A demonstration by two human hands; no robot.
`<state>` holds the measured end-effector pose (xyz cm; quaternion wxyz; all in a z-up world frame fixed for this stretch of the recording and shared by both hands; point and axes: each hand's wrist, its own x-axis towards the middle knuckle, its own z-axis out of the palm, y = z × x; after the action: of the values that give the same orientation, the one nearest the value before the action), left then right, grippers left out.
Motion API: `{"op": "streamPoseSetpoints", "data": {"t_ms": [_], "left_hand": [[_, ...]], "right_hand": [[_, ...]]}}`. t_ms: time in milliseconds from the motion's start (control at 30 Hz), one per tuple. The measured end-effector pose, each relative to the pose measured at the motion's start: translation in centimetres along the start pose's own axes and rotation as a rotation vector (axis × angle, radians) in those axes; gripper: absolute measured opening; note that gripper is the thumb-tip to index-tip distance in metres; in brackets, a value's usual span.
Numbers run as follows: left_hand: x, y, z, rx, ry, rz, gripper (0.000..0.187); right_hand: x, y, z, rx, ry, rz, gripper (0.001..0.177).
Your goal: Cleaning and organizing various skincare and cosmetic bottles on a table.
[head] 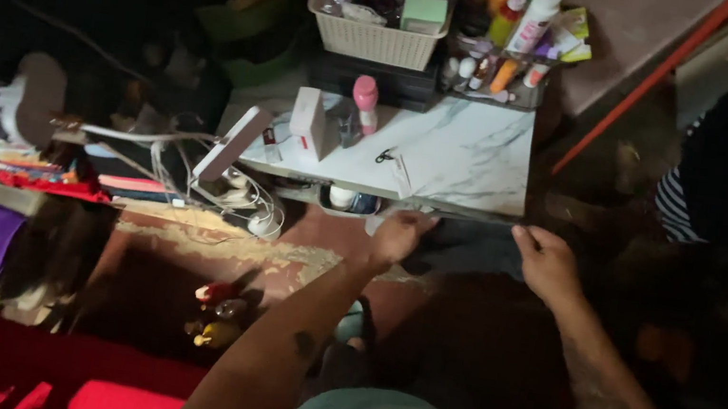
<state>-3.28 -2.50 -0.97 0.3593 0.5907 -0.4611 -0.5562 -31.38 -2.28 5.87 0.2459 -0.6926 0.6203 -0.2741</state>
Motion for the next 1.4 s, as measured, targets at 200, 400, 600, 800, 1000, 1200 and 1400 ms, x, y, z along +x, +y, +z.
{"op": "streamPoseSetpoints", "data": {"t_ms": [200, 400, 600, 800, 1000, 1200, 1400], "left_hand": [[1.0, 2.0, 1.6, 0.062, -0.211, -0.199, 0.055], [8.1, -8.4, 9.0, 0.104, -0.138, -0.117, 0.059], [8.8, -2.9, 9.0, -0.039, -0.139, -0.182, 0.051], [11.6, 0.0, 14.6, -0.764, -0.316, -0.503, 0.039], [14.8, 0.1, 12.4, -0.790, -0.113, -0.210, 0.042], [15.4, -1.9, 5.5, 0.226, 0.335, -0.053, 0.057], [14.2, -3.0, -2.6, 0.808, 0.223, -0.207, 0.065]], "right_hand": [[0.0, -2.8, -1.5, 0.141, -0.020, 0.560, 0.040], [0.9, 6.3, 1.1, 0.856, 0.079, 0.693, 0.038], [5.2, 4.4, -0.6, 0.864, 0.028, 0.762, 0.041], [6.6, 5.3, 4.3, 0.606, -0.029, 0.472, 0.046], [10.8, 11.0, 8.7, 0.961, -0.078, 0.392, 0.043], [16.1, 11.2, 13.6, -0.039, -0.316, -0.225, 0.051], [19.3, 13.3, 17.9, -0.398, -0.524, -0.357, 0.066]]}}
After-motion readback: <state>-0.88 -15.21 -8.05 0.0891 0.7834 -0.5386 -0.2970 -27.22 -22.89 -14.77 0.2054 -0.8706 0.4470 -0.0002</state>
